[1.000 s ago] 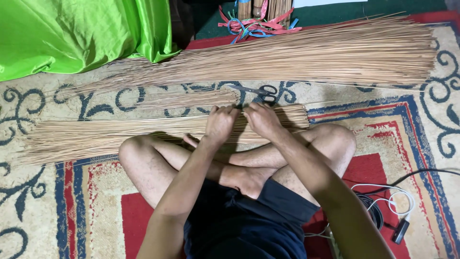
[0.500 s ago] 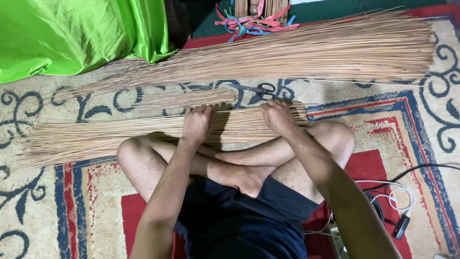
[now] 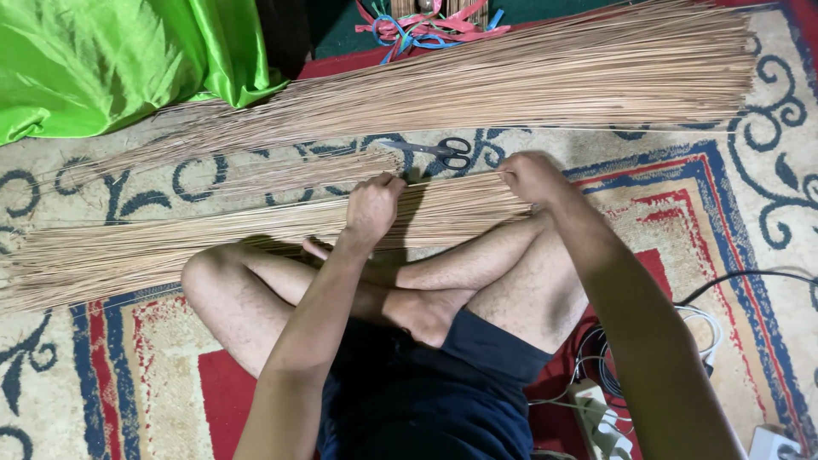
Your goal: Organizing and trimming bundles of palm leaf ribs to make a broom
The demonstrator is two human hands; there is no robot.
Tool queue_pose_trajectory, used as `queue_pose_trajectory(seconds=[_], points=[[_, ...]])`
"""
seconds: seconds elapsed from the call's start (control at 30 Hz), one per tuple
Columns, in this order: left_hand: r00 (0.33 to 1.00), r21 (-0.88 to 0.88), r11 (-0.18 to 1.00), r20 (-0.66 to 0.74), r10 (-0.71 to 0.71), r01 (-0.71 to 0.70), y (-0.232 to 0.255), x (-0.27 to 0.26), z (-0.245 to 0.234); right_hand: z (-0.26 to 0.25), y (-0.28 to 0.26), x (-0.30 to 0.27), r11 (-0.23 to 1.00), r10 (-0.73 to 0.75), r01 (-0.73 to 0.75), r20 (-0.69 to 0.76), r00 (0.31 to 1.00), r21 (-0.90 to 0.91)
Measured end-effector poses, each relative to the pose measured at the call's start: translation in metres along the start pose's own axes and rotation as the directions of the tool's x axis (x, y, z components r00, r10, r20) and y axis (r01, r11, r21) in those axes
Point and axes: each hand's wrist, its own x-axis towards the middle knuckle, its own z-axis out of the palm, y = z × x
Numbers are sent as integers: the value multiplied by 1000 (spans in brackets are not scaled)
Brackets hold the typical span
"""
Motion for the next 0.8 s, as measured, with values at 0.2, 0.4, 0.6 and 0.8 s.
queue_pose_trajectory(seconds=[0.2,0.4,0.6,0.8], points=[[997,-18,1000,70,-12,13,3,4,42,13,42,9,954,299,-293,150,942,-62],[990,-15,999,134,-36,39,-2,1,59,48,62,31,919,367,-344,97,925,-193],[991,-50,998,124,-42,48,-12,-1,71,29,37,29,928,338,-312,111,934,-203],[992,-81,995,117,-42,51,-8,-1,59,41,46,36,937,307,-283,92,947,-204]])
